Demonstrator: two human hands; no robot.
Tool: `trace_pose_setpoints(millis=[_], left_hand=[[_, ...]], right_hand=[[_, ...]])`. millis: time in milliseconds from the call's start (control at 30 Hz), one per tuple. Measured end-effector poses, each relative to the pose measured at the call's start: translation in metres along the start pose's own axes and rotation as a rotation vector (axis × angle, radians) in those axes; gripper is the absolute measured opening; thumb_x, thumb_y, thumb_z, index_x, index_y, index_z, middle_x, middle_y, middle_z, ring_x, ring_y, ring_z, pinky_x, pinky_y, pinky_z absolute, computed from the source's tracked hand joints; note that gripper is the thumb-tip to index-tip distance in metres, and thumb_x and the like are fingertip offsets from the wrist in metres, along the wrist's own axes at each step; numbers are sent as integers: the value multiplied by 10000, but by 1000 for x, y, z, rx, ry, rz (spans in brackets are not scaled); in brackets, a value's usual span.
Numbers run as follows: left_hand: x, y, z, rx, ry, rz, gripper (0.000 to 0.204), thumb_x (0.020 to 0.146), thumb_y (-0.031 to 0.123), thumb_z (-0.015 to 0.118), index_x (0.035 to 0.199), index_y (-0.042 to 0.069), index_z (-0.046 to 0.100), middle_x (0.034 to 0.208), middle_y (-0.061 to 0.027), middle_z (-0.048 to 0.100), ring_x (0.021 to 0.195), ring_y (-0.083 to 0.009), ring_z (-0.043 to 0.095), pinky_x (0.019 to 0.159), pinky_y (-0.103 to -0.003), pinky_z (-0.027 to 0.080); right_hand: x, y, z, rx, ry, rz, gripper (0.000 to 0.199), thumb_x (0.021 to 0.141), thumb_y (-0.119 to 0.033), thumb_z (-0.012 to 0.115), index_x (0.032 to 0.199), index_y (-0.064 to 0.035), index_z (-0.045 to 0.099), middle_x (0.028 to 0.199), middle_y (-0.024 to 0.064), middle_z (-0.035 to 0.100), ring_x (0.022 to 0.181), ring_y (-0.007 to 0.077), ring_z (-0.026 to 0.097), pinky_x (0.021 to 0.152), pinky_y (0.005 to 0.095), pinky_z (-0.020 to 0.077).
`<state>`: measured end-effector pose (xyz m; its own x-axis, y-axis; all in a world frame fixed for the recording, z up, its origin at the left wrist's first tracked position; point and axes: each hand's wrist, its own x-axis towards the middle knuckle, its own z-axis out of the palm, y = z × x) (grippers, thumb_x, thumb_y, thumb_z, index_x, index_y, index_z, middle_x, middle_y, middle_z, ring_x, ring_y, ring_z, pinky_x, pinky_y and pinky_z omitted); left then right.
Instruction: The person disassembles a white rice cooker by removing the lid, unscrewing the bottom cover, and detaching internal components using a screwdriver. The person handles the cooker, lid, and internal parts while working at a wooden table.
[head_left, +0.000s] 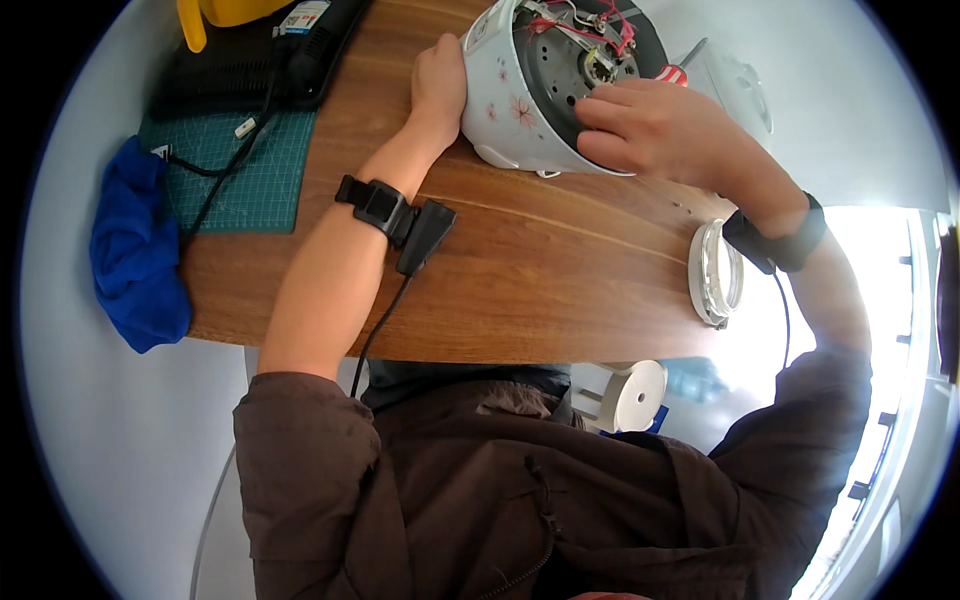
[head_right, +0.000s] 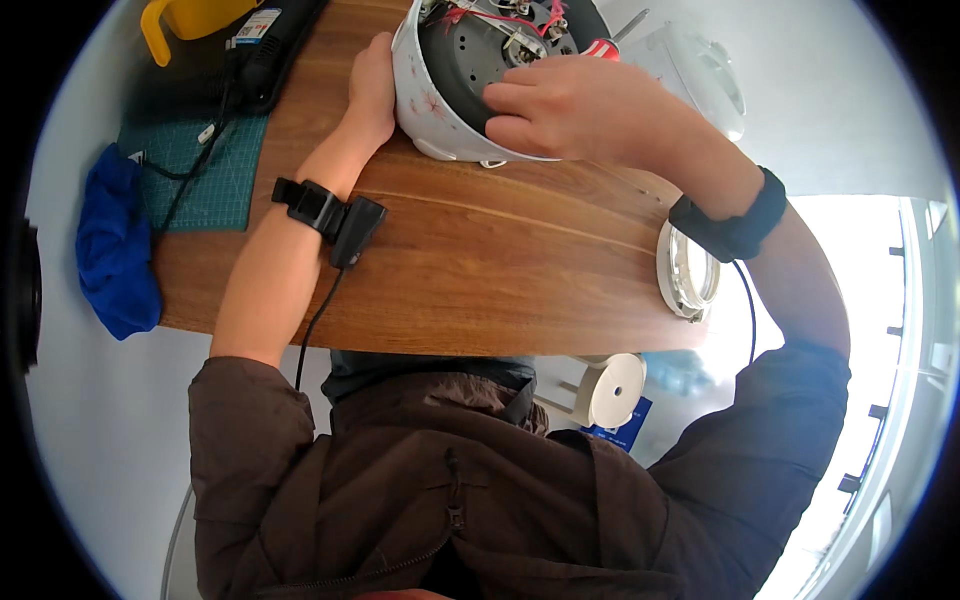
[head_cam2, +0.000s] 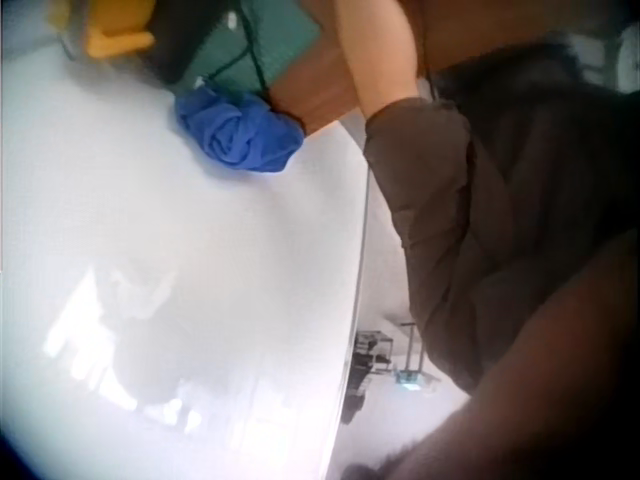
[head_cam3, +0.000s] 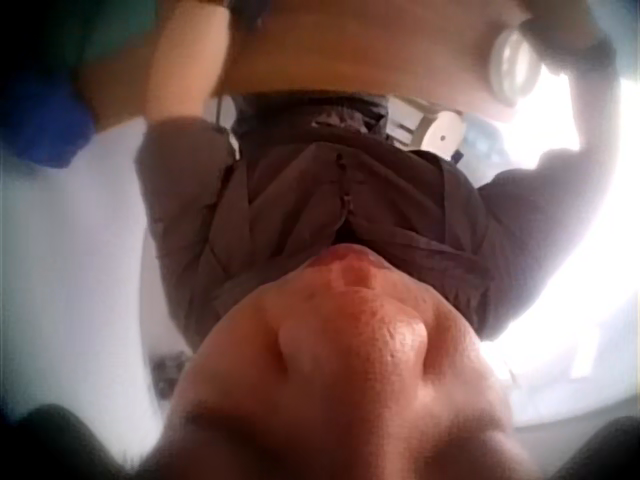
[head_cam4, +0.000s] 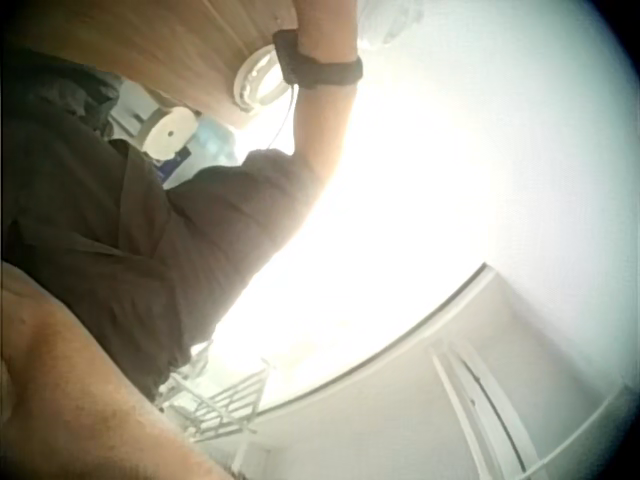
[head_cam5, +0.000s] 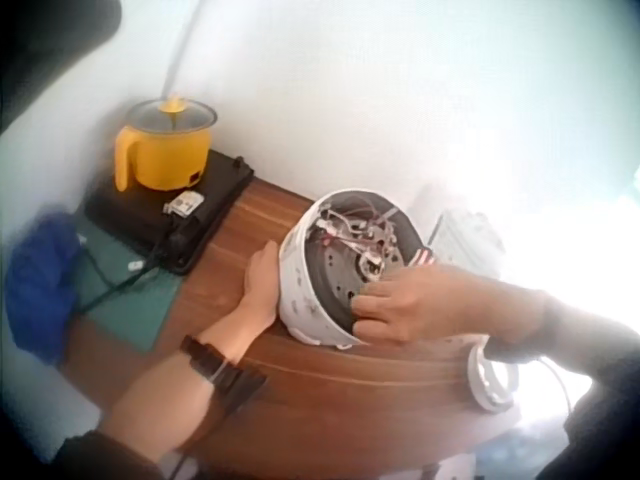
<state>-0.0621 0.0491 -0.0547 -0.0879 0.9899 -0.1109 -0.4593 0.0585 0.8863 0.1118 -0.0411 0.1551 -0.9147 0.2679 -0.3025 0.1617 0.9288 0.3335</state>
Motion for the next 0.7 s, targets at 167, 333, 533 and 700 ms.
trace_pose_setpoints(millis=[167,333,533,700], left_hand=[[-2,0,0,-17,-11,-17,469,968,290,391,833,-106,603,770,-120,591,738,-221,503,713,-416,435],[-3,2,0,-50,0,-31,459,975,281,395,834,-97,612,792,-120,601,760,-210,506,720,-405,436],[-8,5,0,-86,-32,-45,445,985,282,399,811,-70,607,782,-86,581,760,-187,489,706,-398,428],[2,-6,-8,-155,-98,-80,290,1013,285,496,940,77,684,915,-11,691,861,-148,630,795,-320,492]], right_hand=[[-4,-3,2,238,179,257,137,839,-68,667,916,-55,555,949,106,588,889,281,638,730,405,527],[3,-11,-2,497,150,774,154,883,-129,733,958,-40,632,838,157,669,744,317,655,694,432,509],[9,-19,5,626,155,959,165,879,-152,754,981,-42,683,711,147,681,616,277,652,631,424,500],[7,-17,8,667,190,960,143,878,-135,750,952,-36,679,766,150,680,628,279,643,625,413,498]])
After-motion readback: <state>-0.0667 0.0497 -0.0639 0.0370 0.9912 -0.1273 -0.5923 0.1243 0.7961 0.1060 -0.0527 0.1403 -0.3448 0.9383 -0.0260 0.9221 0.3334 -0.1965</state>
